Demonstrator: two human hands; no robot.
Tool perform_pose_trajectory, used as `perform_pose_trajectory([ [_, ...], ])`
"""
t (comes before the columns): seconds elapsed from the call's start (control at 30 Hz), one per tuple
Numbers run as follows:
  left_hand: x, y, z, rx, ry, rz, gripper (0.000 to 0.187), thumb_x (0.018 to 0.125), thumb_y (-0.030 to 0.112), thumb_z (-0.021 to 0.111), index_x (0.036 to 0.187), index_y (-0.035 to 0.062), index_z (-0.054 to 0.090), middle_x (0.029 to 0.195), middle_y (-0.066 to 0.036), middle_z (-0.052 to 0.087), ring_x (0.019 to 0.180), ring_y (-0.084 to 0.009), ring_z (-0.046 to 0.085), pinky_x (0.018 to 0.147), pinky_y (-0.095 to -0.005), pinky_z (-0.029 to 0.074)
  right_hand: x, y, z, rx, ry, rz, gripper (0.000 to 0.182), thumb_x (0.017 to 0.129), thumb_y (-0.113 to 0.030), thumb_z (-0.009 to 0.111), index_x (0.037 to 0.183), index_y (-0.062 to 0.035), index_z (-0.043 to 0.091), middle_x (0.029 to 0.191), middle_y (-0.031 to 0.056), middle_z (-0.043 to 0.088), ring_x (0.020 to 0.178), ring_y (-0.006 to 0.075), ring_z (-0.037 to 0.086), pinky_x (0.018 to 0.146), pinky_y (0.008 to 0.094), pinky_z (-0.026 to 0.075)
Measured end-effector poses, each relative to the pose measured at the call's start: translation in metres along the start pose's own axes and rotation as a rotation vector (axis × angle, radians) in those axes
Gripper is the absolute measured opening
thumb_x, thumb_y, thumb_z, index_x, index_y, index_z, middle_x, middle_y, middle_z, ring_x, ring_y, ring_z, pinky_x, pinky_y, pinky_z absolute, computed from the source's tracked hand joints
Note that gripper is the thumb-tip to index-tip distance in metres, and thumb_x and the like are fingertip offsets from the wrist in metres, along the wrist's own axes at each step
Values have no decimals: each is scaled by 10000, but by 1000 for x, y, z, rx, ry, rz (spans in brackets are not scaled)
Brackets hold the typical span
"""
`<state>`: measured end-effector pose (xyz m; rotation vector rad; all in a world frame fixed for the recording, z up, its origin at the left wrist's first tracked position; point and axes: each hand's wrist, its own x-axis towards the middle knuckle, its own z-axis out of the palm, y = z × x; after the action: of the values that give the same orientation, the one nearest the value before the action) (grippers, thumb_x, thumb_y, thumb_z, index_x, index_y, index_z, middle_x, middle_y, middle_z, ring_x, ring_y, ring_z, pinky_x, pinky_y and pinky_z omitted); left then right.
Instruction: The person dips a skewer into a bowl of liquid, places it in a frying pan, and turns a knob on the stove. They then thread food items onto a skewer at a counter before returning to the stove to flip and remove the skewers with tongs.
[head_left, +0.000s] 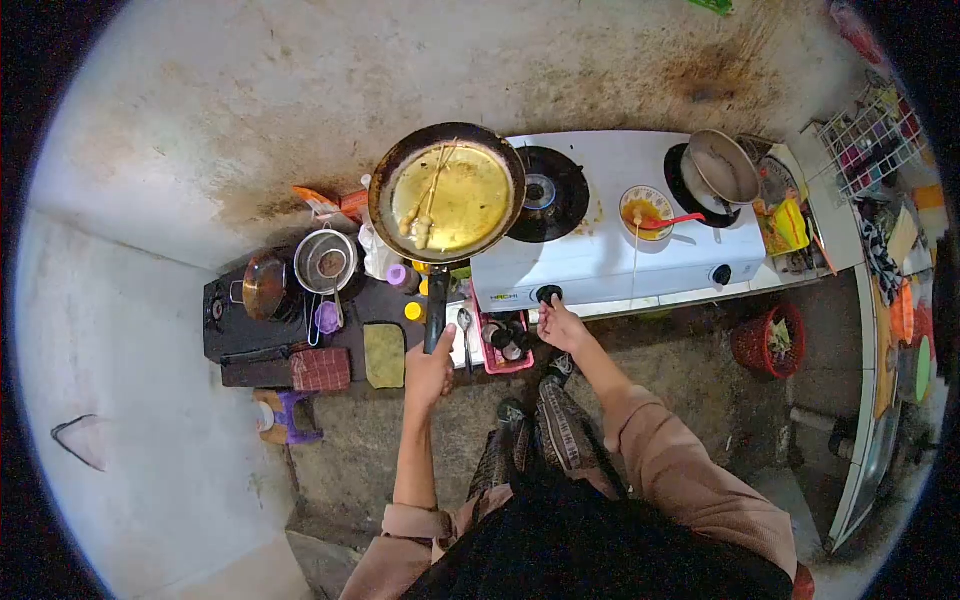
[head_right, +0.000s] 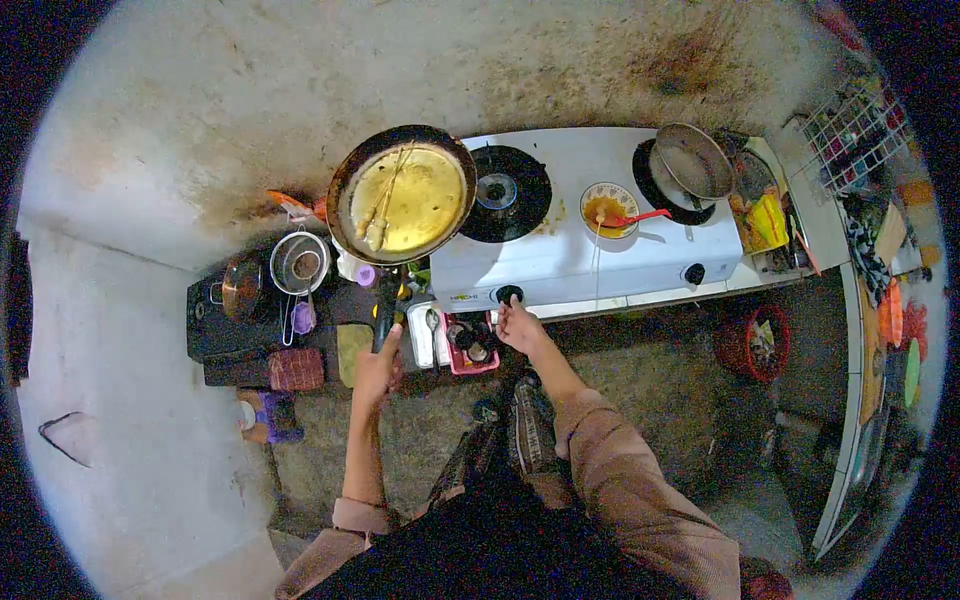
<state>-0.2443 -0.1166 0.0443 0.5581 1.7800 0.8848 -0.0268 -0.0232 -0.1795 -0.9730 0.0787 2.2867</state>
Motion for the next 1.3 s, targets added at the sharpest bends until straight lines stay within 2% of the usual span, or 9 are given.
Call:
perform_pose_trajectory([
  [0.17, -2, -2, -4, -32, 49, 24, 383, 798, 382, 601, 612, 80, 456, 437, 17, 393, 316, -68, 349, 300, -228, 244, 3, 3, 5, 11, 70, -52, 302, 832, -435, 513, 891, -142, 561, 697, -69, 512, 614, 61, 471, 567, 221, 399],
  [0.27, -1, -8, -8, -64, 44, 15, 388, 798, 384, 601, 600, 89, 447, 436, 21, 390, 318, -66, 348, 302, -228, 243, 10, 2, -2, -22, 40, -52, 310, 828, -431, 520, 909, -134, 546, 689, -68, 486, 610, 59, 449, 565, 221, 384],
  [0.37, -7, -3, -9, -46, 84, 16, 392, 799, 393, 597, 598, 95, 442, 435, 25, 388, 322, -66, 348, 304, -228, 244, 7, 0, 4, -85, 141, -50, 282, 836, -417, 520, 901, -144, 547, 685, -78, 480, 588, 48, 436, 546, 211, 366],
  [0.77, -7, -7, -17, -34, 118, 2, 396, 795, 425, 591, 628, 89, 463, 438, 25, 388, 324, -66, 346, 310, -226, 244, 10, 0, -1, -153, 143, -66, 274, 855, -418, 493, 870, -150, 548, 682, -83, 476, 579, 41, 429, 503, 205, 341],
  [0.87, -8, -7, -16, -13, 134, 15, 393, 798, 414, 589, 617, 90, 462, 433, 27, 386, 320, -65, 344, 309, -224, 241, 0, 0, 7, -203, 117, -70, 292, 875, -425, 445, 891, -148, 537, 690, -77, 481, 575, 48, 428, 502, 205, 342],
  [1.07, -10, -9, -16, -43, 107, 17, 377, 802, 390, 591, 600, 101, 455, 425, 31, 381, 317, -62, 341, 304, -224, 235, 6, 5, 13, 73, 145, -50, 348, 915, -429, 323, 930, -140, 516, 690, -72, 481, 557, 67, 417, 504, 222, 349],
  [1.17, -10, -11, -17, -56, 102, 0, 377, 801, 386, 594, 598, 102, 450, 429, 29, 385, 316, -61, 339, 303, -223, 233, 13, 5, 4, 173, 82, -19, 354, 913, -428, 327, 918, -137, 528, 693, -61, 505, 556, 73, 449, 508, 238, 356],
  [1.3, -10, -14, -18, -55, 101, -6, 385, 802, 388, 591, 595, 100, 441, 432, 22, 391, 313, -64, 340, 301, -225, 236, 12, 5, 12, 232, 115, -17, 345, 903, -443, 349, 876, -151, 530, 657, -87, 485, 524, 43, 428, 480, 210, 302],
])
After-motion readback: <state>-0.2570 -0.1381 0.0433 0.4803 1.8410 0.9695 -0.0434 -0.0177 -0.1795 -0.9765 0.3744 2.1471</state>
